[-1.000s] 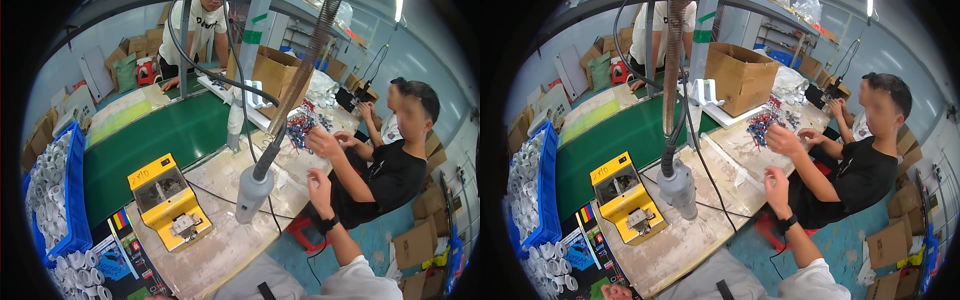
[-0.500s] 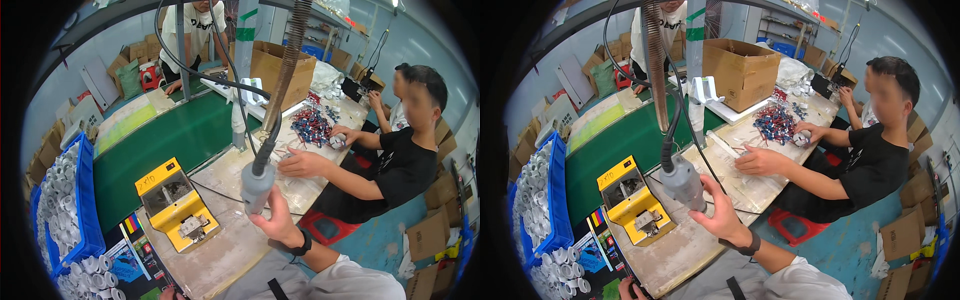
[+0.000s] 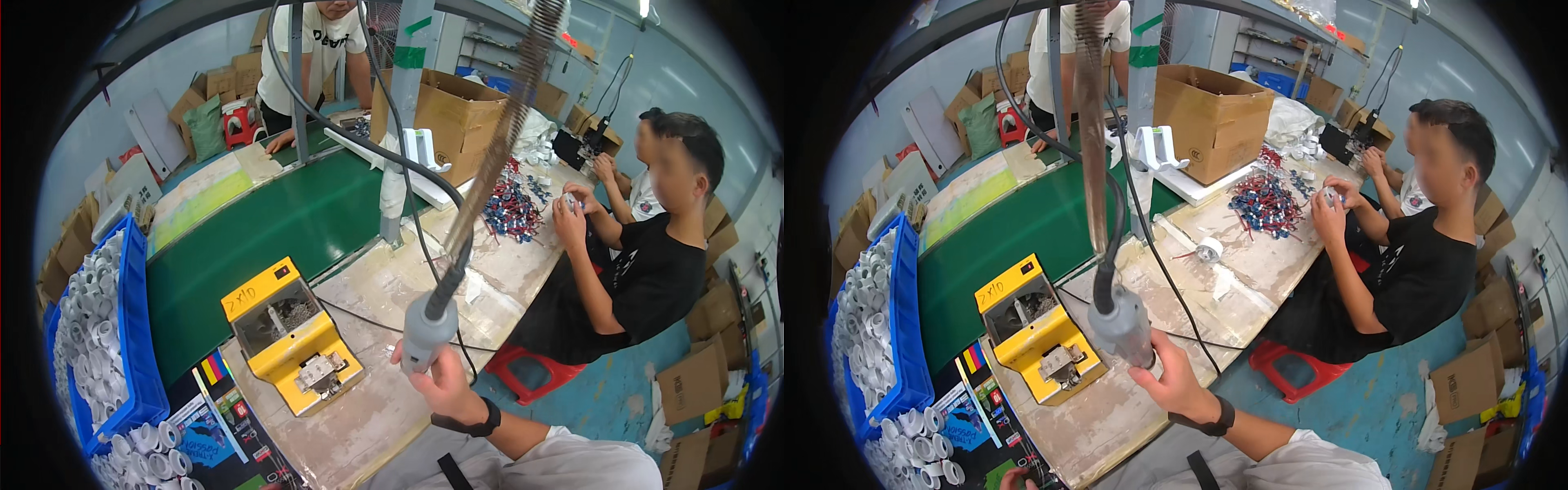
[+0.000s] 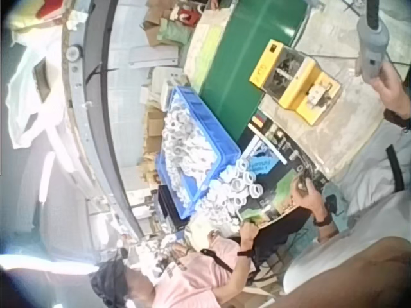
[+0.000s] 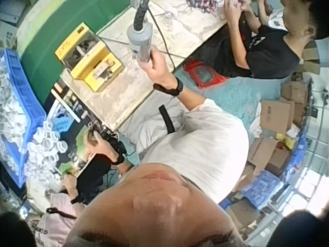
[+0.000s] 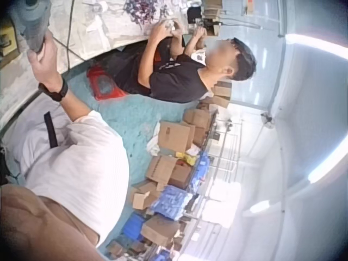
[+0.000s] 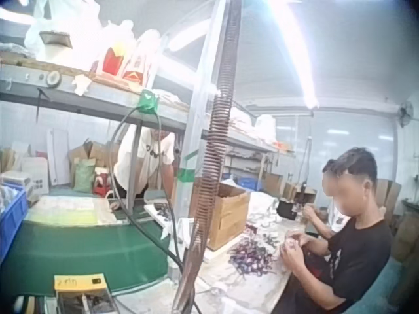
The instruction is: The person picks up a white plastic housing, inserts a circuit board with wires, and uses a handheld power tool to drive a screw into the assembly. They then place a white plastic cap onto the housing and set the completed unit down.
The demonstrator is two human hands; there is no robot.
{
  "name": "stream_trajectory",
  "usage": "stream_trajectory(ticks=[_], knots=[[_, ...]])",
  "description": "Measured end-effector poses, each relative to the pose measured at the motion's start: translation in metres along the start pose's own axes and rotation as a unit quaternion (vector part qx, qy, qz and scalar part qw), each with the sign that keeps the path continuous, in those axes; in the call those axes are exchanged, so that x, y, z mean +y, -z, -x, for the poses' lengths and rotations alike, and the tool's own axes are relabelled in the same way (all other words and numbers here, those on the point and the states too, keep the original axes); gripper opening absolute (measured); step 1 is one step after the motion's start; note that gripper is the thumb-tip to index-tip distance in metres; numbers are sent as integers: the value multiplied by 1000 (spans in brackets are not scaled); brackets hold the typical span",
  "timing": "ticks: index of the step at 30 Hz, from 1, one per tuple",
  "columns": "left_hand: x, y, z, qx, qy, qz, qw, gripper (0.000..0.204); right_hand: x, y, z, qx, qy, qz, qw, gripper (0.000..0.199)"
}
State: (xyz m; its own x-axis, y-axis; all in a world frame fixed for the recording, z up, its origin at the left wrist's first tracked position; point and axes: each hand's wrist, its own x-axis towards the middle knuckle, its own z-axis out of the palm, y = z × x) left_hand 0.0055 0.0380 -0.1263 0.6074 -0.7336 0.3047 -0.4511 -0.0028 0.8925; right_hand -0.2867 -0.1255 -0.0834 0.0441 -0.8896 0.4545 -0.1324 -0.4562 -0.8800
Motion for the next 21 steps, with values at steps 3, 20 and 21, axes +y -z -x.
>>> stream_trajectory(ticks=[3, 20, 21], knots=[[1, -2, -1, -55, -31, -67, 996, 19, 16, -11, 18, 21, -4, -6, 1000, 49], [12, -23, -10, -54, -222, -192, 954, 9, 34, -9, 50, 55, 22, 81, 995, 53], [13, -23, -9, -59, -221, -191, 954, 9, 36, -9, 55, 62, 26, 83, 994, 53]])
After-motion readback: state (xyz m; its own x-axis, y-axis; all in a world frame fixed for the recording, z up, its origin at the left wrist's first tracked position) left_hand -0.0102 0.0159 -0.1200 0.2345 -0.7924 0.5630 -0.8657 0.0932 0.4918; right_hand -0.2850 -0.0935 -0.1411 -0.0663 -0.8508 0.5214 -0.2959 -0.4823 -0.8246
